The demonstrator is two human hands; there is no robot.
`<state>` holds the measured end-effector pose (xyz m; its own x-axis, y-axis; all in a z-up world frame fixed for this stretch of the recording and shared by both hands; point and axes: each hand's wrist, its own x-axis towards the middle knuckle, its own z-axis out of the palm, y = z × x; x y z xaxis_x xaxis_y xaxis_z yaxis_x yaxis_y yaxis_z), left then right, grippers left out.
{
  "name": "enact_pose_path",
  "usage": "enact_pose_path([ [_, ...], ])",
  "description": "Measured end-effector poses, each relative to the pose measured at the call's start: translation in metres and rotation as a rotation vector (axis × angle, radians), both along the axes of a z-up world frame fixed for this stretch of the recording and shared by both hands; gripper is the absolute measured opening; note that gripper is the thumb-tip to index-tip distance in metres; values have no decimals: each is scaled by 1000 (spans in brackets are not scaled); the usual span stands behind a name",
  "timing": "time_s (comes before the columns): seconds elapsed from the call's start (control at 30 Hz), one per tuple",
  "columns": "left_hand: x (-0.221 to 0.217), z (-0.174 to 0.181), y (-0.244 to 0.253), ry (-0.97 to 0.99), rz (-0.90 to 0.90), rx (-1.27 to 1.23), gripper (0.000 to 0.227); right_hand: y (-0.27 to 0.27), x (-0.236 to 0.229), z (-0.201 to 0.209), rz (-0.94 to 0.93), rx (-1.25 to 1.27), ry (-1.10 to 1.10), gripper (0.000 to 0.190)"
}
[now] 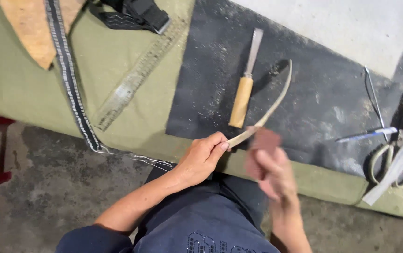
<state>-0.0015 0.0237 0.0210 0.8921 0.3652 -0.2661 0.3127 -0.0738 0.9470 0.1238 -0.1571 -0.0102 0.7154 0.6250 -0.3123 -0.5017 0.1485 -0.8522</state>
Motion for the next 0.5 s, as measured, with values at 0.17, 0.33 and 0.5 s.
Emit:
enact_pose_path([
  [0.17,-4,12,-4,-13,-65,27,26,-4,17,-55,-113,-121,157,32],
  [0.33,-30,19,4,36,-18,26,23,-24,126,-37,-260,-133,16,6],
  [0.5,-36,10,10,117,43,15,22,-38,127,13,-294,127,-108,17],
])
